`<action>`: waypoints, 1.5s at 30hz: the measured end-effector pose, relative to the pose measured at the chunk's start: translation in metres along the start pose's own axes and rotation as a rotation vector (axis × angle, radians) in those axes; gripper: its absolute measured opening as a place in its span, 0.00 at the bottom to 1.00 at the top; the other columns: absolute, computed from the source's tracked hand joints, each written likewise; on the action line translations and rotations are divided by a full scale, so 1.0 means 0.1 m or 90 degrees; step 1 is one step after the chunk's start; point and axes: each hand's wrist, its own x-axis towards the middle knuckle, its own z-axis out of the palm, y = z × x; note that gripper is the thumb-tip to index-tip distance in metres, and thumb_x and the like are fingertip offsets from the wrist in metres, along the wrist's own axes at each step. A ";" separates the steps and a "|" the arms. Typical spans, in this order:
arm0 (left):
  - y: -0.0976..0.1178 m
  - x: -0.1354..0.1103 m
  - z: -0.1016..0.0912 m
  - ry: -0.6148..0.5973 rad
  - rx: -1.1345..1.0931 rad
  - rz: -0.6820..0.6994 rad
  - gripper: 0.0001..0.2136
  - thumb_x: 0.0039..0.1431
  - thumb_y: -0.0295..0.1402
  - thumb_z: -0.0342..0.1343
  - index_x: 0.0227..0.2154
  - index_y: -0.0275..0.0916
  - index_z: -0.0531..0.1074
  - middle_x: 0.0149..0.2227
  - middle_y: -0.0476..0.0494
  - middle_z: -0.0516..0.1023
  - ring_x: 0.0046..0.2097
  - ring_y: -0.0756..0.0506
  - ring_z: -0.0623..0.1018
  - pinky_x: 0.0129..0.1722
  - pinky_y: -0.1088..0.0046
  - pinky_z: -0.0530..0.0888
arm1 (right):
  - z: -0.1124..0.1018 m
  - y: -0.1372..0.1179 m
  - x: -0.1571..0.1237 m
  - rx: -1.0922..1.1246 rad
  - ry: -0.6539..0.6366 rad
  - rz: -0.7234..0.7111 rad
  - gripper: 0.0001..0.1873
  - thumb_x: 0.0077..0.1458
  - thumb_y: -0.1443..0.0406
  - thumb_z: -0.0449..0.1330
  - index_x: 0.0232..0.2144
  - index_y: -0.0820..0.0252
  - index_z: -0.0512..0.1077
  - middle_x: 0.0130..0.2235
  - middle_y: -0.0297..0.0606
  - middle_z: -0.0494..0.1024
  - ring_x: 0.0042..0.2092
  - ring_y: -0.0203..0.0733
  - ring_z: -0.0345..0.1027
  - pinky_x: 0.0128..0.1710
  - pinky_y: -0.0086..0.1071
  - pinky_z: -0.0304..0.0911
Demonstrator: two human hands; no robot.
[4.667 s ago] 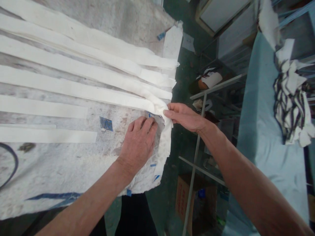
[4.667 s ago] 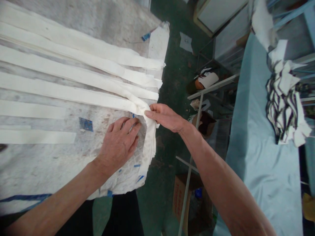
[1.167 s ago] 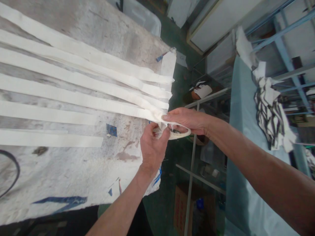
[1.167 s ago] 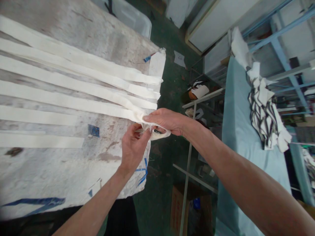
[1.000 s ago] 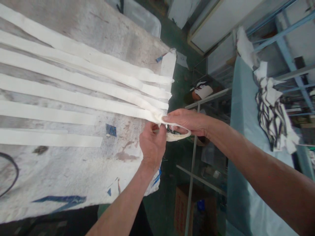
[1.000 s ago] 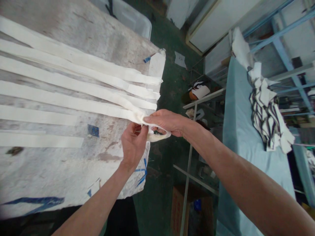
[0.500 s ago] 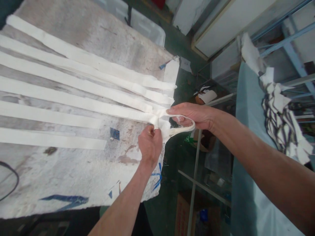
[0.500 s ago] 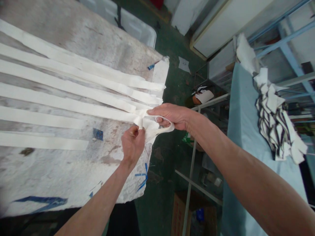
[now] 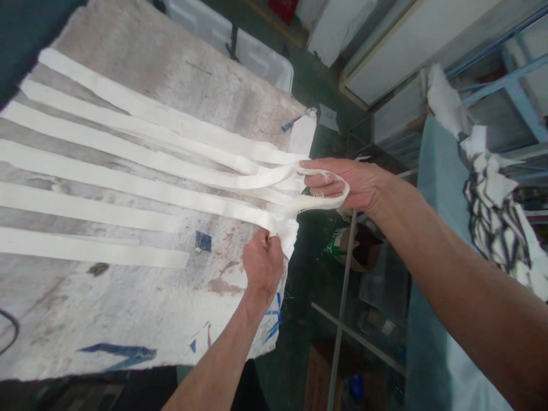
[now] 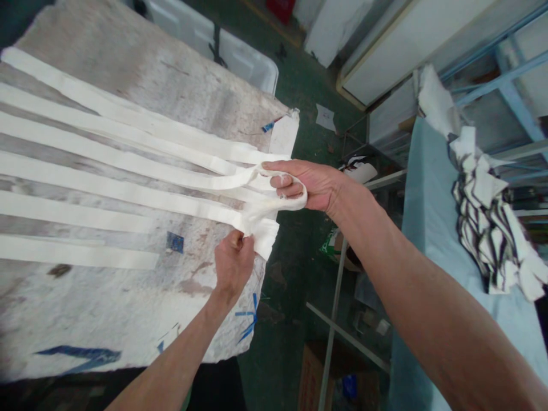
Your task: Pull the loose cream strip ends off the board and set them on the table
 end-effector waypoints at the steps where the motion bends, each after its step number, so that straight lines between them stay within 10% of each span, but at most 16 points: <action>1: 0.00 0.00 -0.01 -0.002 -0.013 -0.002 0.14 0.60 0.32 0.52 0.19 0.42 0.60 0.18 0.52 0.62 0.23 0.48 0.64 0.29 0.69 0.55 | -0.01 -0.02 0.00 -0.016 -0.006 0.000 0.18 0.62 0.64 0.65 0.25 0.59 0.61 0.18 0.20 0.54 0.17 0.22 0.34 0.14 0.19 0.35; 12: 0.13 0.11 -0.13 -0.142 -0.166 -0.155 0.19 0.56 0.52 0.62 0.26 0.40 0.73 0.22 0.46 0.79 0.28 0.44 0.81 0.25 0.75 0.72 | -0.08 -0.03 0.02 -0.156 0.008 -0.019 0.21 0.52 0.59 0.74 0.22 0.61 0.67 0.18 0.27 0.61 0.17 0.24 0.47 0.13 0.20 0.39; 22: 0.21 0.04 -0.17 -0.396 -0.236 -0.273 0.31 0.55 0.66 0.53 0.18 0.39 0.66 0.12 0.52 0.65 0.12 0.54 0.65 0.12 0.81 0.57 | -0.14 0.08 0.07 -0.065 -0.052 -0.062 0.18 0.59 0.60 0.70 0.27 0.62 0.66 0.19 0.23 0.60 0.16 0.22 0.42 0.13 0.18 0.40; 31: 0.13 -0.10 -0.16 -0.284 -0.488 -0.433 0.35 0.19 0.60 0.76 0.23 0.35 0.72 0.19 0.51 0.75 0.19 0.55 0.72 0.16 0.83 0.67 | -0.21 0.22 0.09 -0.029 -0.083 -0.065 0.18 0.59 0.61 0.70 0.27 0.63 0.67 0.19 0.24 0.61 0.16 0.22 0.44 0.12 0.17 0.41; 38: 0.09 -0.16 -0.18 -0.252 -0.578 -0.415 0.38 0.19 0.50 0.81 0.36 0.34 0.77 0.38 0.42 0.85 0.33 0.50 0.82 0.28 0.80 0.78 | -0.20 0.28 0.11 -0.017 -0.087 -0.073 0.25 0.45 0.55 0.78 0.26 0.65 0.68 0.19 0.24 0.63 0.16 0.21 0.45 0.13 0.17 0.42; 45: 0.00 -0.22 -0.21 -0.317 -0.431 -0.381 0.31 0.34 0.64 0.68 0.20 0.39 0.66 0.11 0.57 0.62 0.14 0.53 0.67 0.14 0.81 0.62 | -0.15 0.26 0.08 -0.049 -0.072 -0.080 0.30 0.43 0.51 0.79 0.23 0.64 0.66 0.18 0.24 0.61 0.16 0.21 0.44 0.13 0.18 0.39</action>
